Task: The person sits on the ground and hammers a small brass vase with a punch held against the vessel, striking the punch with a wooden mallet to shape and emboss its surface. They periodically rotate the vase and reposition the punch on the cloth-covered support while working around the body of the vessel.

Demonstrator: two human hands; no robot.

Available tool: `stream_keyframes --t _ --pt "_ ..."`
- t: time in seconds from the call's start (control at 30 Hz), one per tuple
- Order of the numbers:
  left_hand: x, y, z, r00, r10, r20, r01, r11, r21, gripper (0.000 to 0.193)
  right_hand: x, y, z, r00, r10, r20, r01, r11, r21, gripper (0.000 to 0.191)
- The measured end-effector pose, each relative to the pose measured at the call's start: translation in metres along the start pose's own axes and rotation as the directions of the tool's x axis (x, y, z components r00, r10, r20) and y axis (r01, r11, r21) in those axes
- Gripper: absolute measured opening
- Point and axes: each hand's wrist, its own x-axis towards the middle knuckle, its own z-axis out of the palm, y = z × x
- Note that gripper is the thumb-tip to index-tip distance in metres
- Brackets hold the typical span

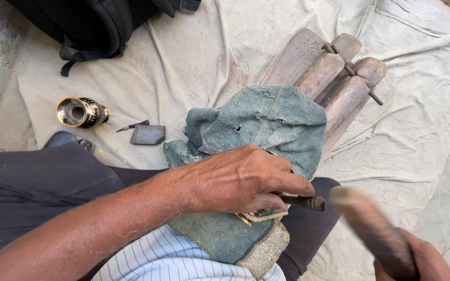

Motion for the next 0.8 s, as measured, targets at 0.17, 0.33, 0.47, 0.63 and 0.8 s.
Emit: stream_keyframes --t 0.17,0.33,0.47,0.63,0.8 --pt "0.0 -0.004 0.0 0.998 0.048 -0.031 -0.049 0.999 -0.015 0.044 0.02 0.065 -0.01 0.972 -0.211 0.107 0.235 0.905 -0.353 0.031" --pt "-0.001 -0.005 -0.002 0.998 0.053 -0.022 -0.053 0.998 -0.036 0.044 0.039 0.035 -0.02 0.952 0.225 0.209 -0.175 0.957 -0.233 0.032" --pt "-0.001 -0.002 -0.002 0.999 0.029 -0.044 -0.031 0.997 -0.064 0.042 0.014 0.001 -0.001 0.996 0.063 0.058 -0.05 0.976 -0.212 0.032" --pt "0.006 0.002 -0.001 1.0 -0.024 -0.009 0.023 0.998 -0.054 0.043 0.012 0.004 -0.004 0.993 0.077 -0.089 -0.085 0.993 -0.082 0.035" --pt "0.009 0.006 -0.001 0.998 -0.045 0.039 0.045 0.999 0.012 0.046 0.018 0.0 -0.011 0.974 0.118 0.191 -0.026 0.903 -0.43 0.041"
